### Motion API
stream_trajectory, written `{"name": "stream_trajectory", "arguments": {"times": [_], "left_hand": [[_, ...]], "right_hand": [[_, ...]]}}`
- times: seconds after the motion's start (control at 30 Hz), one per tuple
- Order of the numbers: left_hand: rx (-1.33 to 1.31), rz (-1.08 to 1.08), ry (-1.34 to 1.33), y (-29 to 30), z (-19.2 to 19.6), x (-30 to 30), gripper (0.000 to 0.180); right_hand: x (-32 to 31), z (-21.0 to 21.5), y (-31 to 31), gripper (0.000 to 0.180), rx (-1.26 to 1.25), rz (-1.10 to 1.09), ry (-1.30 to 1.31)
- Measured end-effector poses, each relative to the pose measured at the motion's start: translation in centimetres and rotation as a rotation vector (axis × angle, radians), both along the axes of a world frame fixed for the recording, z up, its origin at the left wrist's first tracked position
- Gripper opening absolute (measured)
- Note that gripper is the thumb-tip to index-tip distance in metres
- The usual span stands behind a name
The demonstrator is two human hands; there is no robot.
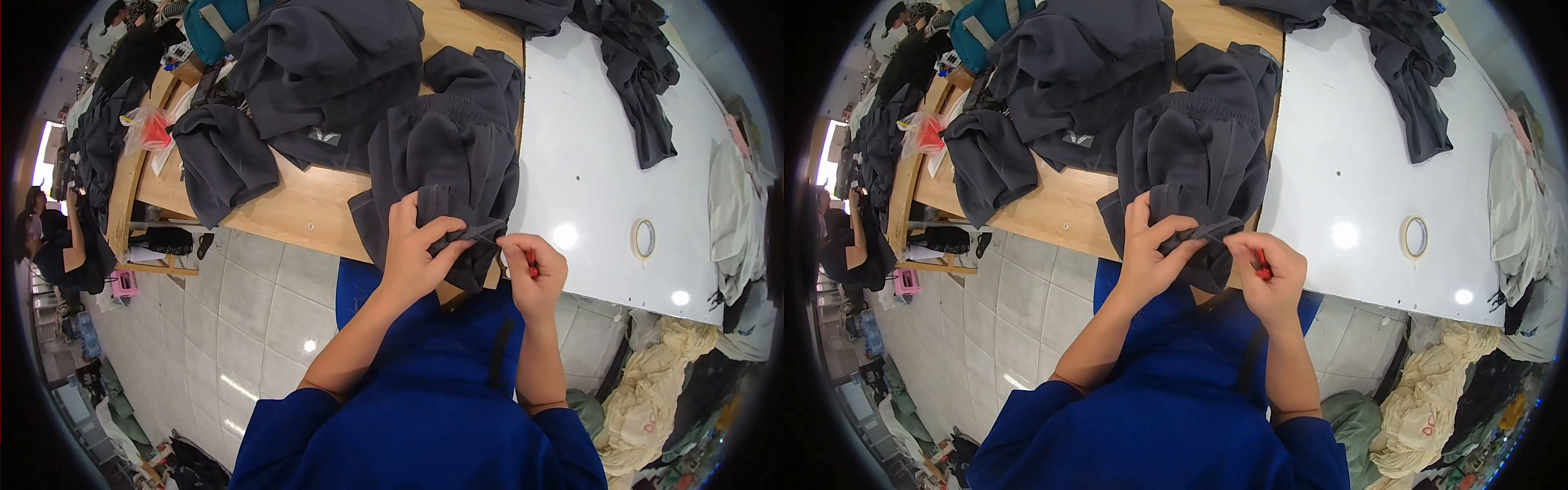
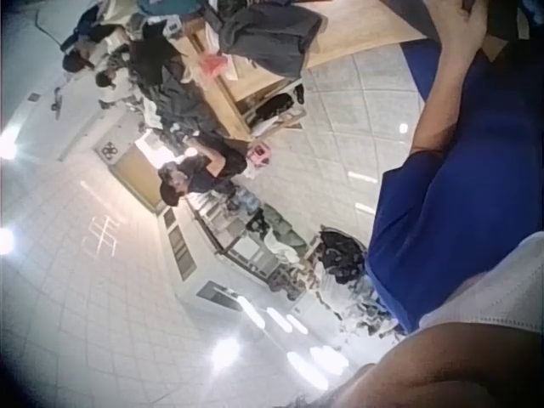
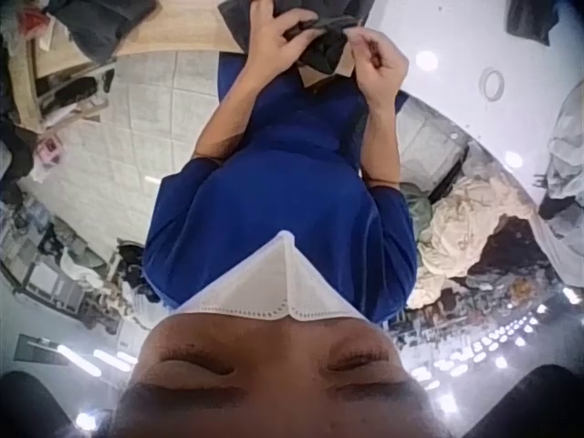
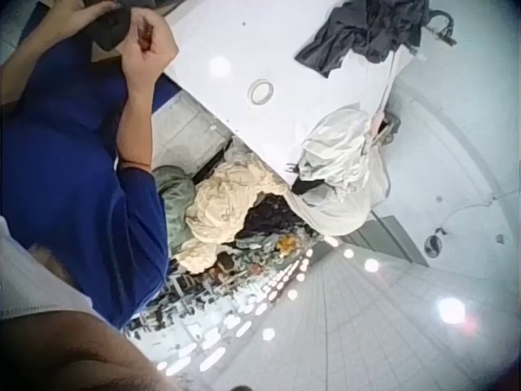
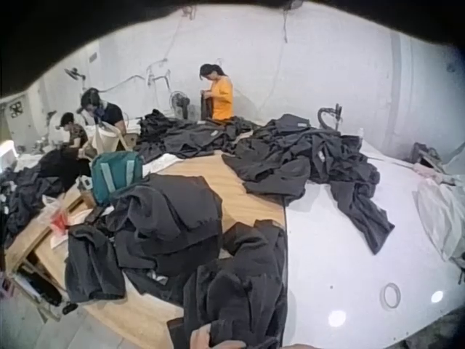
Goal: Inspecting and trimming loose threads from the waistbands of dark grey trousers.
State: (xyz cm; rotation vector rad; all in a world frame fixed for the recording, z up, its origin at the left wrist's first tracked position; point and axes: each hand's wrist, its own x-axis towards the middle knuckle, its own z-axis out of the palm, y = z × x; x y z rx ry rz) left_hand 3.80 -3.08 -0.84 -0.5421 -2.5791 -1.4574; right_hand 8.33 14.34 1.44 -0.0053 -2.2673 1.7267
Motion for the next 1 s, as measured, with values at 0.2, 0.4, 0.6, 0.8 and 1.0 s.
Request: {"name": "stream_trajectory", "arguments": {"times": [0.2,0.4,0.6,0.8,1.0], "left_hand": [[0.006,0.049,0.028,0.0,0.0,0.0,0.024],[0.033,0.056,0.014,-0.1,-0.1,0.0,0.024],[0.051,0.04,0.008,0.0,0.3,0.0,0.023],[0.05,0.043,0.005,-0.1,0.3,0.2,0.023],[0.043,0.037,0.01,0.0,0.6,0.3,0.023]], "right_hand": [[1.4,0.3,0.3,0.006,-0.287,0.072,-0.01],[1.8,1.1,1.1,0.021,-0.27,0.195,-0.072],[1.0,-1.3,0.0,0.036,0.031,-0.04,0.093],[-0.1,-0.5,0.0,0.033,0.531,-0.126,0.308],[-0.3,-0.2,-0.3,0.035,0.57,-0.117,0.353]]}}
